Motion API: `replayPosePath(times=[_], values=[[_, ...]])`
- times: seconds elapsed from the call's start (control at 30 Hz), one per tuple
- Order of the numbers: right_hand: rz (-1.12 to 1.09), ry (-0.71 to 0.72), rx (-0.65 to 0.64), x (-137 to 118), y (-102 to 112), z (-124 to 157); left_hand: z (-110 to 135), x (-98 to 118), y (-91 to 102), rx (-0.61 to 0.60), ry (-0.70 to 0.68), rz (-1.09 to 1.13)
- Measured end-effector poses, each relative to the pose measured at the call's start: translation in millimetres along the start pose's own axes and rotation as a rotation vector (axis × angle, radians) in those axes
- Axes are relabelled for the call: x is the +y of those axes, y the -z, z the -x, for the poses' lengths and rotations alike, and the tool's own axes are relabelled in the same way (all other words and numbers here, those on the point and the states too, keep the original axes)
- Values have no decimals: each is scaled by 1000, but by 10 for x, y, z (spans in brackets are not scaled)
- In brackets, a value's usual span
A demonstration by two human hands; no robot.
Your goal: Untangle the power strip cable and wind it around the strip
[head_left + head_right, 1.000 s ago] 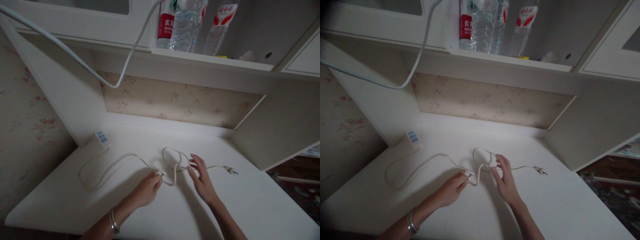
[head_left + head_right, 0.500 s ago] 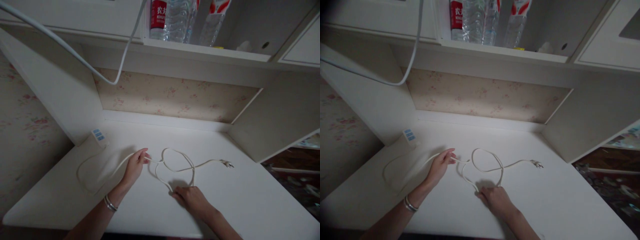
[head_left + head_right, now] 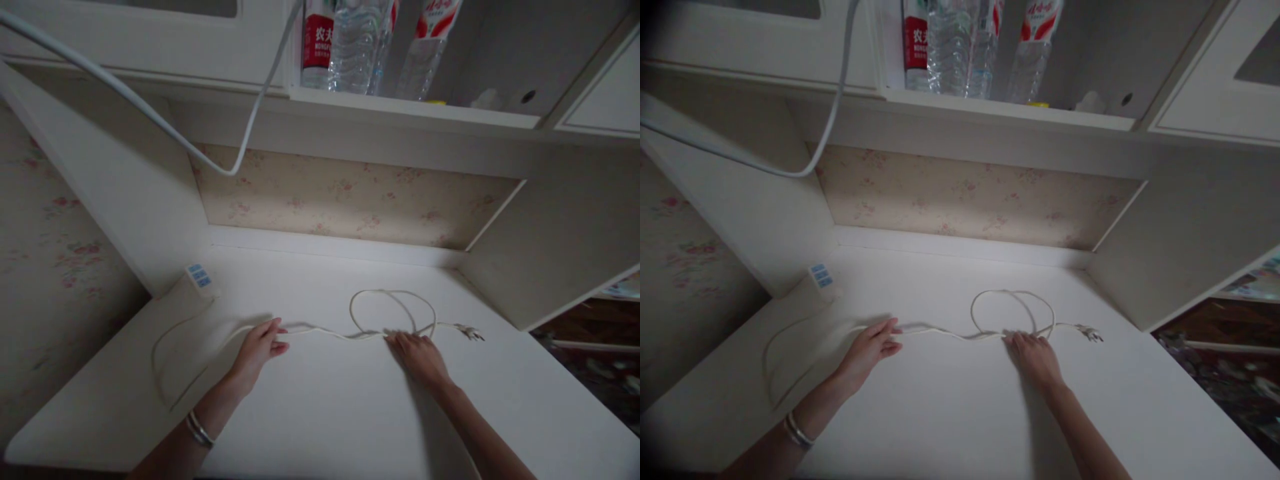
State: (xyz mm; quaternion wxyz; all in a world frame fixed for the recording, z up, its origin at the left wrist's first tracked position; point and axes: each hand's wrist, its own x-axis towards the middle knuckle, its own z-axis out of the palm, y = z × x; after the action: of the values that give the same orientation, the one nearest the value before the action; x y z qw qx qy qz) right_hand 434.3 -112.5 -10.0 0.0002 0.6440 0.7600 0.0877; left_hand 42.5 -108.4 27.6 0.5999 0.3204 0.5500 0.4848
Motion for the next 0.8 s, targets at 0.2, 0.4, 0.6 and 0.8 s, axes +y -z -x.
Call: replayPosePath(times=[0.2, 0.4, 0.6, 0.8], values=[[77, -124, -26, 334, -56, -275, 443, -304, -52, -334, 197, -246], [158, -355, -52, 641, -61, -512, 675, -38, 244, -335, -278, -698], [148, -365, -5, 558, -12, -601, 393, -26, 1277, 63, -812, -1220], [-45, -47, 278, -168, 52, -498, 179, -143, 1988, 20, -934, -1638]])
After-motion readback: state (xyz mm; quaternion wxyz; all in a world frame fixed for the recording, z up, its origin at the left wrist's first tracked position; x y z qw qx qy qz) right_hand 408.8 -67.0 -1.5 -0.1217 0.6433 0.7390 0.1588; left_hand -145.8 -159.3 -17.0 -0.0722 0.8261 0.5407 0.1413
